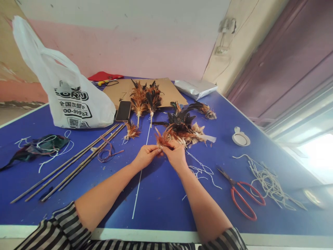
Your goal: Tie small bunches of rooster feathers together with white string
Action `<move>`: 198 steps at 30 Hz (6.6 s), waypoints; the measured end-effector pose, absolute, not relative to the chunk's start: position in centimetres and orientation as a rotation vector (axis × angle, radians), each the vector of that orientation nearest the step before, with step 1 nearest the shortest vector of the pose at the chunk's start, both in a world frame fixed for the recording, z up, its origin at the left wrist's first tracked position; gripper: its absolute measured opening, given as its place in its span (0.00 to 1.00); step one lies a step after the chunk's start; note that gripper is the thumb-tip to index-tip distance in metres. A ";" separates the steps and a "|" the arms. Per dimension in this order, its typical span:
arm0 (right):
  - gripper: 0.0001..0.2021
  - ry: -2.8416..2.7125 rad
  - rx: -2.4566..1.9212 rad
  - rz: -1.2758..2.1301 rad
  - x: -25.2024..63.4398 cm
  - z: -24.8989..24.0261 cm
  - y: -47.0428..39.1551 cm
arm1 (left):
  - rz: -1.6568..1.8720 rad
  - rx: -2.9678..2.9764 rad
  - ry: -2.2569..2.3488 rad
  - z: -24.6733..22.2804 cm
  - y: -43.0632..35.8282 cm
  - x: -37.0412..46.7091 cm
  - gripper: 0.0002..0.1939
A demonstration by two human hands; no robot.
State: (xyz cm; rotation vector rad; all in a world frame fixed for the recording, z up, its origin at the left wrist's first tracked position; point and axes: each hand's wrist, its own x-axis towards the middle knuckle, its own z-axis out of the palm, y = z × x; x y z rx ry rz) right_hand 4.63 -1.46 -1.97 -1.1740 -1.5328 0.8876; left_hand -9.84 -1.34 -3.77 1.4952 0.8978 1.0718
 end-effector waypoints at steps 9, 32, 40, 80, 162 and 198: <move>0.07 -1.373 -1.143 1.298 5.4 -1.6 -1.3 | 0.745 1.114 0.724 -3.0 -1.2 -10.8 0.15; 0.09 -2.044 -1.317 0.076 4.6 -1.5 -2.5 | 0.957 0.643 0.714 -3.5 -1.1 -10.3 0.09; 0.06 -2.048 -1.339 0.018 4.9 -1.7 -2.3 | 0.895 0.688 0.737 -3.9 -1.4 -10.3 0.11; 0.12 -1.393 -1.561 0.491 10.5 -0.9 0.7 | 1.104 0.834 0.994 -3.8 -1.5 -9.9 0.13; 0.09 -1.463 -1.301 1.063 5.3 -1.7 -1.3 | 0.969 0.641 0.829 -2.9 -2.5 -9.1 0.05; 0.10 -1.777 -1.991 0.273 11.0 -2.2 1.0 | 1.090 0.667 0.929 -3.7 -1.7 -9.6 0.07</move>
